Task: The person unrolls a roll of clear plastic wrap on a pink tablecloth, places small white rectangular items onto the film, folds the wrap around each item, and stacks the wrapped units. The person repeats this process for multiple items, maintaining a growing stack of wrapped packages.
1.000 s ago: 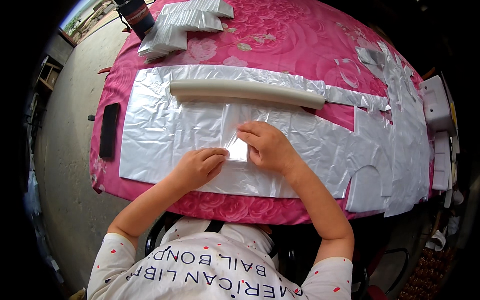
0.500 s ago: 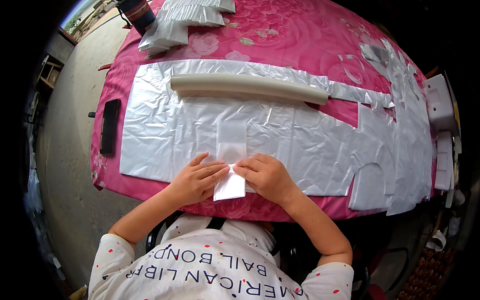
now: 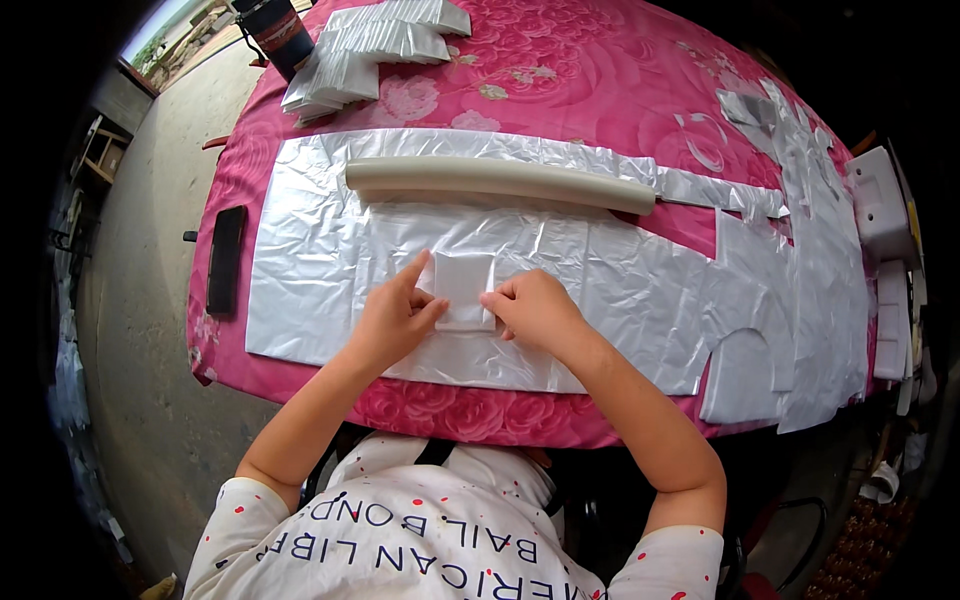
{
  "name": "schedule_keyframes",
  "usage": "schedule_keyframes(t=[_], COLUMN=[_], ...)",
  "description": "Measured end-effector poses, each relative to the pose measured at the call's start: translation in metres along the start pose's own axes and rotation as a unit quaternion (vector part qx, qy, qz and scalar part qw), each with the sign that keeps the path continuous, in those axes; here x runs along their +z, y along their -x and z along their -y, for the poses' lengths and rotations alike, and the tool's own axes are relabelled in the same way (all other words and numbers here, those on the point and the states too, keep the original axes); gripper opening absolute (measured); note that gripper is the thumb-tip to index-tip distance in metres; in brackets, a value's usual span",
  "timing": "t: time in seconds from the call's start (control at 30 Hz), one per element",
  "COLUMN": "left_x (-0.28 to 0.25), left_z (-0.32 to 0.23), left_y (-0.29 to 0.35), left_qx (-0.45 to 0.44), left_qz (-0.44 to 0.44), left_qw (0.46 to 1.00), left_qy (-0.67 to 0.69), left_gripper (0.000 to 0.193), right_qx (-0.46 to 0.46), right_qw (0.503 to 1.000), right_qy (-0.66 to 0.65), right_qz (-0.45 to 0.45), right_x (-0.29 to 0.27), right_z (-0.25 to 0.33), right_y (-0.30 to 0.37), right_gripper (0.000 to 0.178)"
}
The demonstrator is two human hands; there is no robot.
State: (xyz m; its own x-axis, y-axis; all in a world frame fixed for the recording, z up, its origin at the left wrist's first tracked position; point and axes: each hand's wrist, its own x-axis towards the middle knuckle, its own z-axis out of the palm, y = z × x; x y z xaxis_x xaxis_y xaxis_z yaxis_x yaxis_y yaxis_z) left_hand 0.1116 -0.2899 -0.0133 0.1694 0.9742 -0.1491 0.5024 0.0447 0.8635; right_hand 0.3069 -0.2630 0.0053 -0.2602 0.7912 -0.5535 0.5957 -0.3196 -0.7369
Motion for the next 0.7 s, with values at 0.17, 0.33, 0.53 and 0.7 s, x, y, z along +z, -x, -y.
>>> schedule_keyframes(t=[0.17,0.33,0.53,0.7], left_x=[-0.003,-0.005,0.029,0.039], left_z=[-0.006,-0.014,-0.005,0.008], left_y=[-0.002,0.002,-0.003,-0.002], left_qx=[-0.025,0.160,0.254,0.233], left_qz=[0.010,-0.055,-0.005,0.005], left_qw=[0.999,0.953,0.907,0.912], left_qy=[-0.025,-0.253,-0.335,-0.339], left_gripper=[0.066,0.071,0.083,0.106], right_qx=[0.040,0.057,0.064,0.059], right_qw=[0.998,0.997,0.996,0.998], right_qy=[-0.007,-0.006,-0.007,-0.005], right_qz=[0.037,0.049,0.055,0.037], right_x=[-0.006,-0.009,-0.009,-0.004], right_z=[0.000,0.003,0.007,-0.001], right_y=[-0.011,-0.014,-0.015,-0.018], right_gripper=[0.031,0.030,0.029,0.029])
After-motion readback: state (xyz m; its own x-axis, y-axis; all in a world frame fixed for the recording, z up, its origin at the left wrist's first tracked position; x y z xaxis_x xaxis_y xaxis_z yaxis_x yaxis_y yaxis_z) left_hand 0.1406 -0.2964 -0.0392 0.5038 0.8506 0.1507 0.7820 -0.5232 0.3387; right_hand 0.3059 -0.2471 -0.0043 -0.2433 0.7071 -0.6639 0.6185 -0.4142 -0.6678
